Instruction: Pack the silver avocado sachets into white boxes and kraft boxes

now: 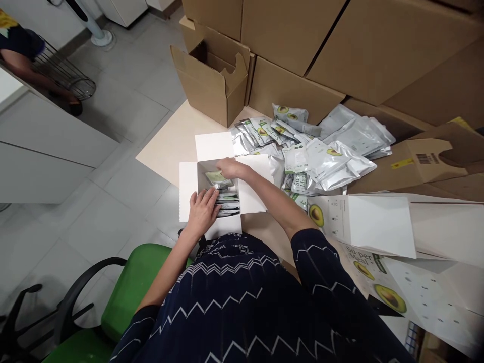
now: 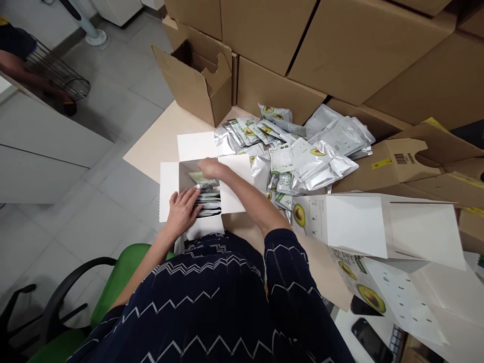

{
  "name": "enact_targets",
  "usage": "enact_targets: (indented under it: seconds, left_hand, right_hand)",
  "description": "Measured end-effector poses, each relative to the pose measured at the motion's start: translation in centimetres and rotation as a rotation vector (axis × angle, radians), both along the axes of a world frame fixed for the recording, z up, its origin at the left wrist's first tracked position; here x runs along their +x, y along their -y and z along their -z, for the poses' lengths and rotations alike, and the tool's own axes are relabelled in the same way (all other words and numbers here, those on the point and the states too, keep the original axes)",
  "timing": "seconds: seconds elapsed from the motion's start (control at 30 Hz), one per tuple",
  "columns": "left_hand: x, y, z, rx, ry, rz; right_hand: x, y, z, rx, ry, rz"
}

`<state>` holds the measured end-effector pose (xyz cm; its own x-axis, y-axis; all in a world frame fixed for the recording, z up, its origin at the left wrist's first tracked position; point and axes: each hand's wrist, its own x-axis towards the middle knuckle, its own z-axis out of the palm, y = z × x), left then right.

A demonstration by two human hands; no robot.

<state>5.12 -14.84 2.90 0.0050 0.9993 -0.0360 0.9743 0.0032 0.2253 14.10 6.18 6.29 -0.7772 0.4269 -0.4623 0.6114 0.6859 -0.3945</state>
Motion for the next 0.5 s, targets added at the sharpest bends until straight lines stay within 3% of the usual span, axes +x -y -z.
enact_targets:
  seconds: [0.13,0.27,0.4,0.5]
  left_hand:
    - [0.0,-0.4,-0.1,0.012,-0.005,-0.005]
    - [0.0,-0.7,0.2,0.039,-0.010,-0.012]
    - [0.0,-1.1,0.6,0.033,-0.016,-0.028]
    - [0.0,-1.6,0.7,0.017,-0.027,-0.032]
  right_hand:
    - [-0.4,0.6,-0.5,-0.017,0.043,0.037]
    - [-0.3,0.4,-0.5,-0.079,-0.050,0.061]
    - [-0.6,0.4,0.7,-0.313,-0.190,0.354]
    - [-1.0,0.8,1.9,-0.380,-0.402,0.594]
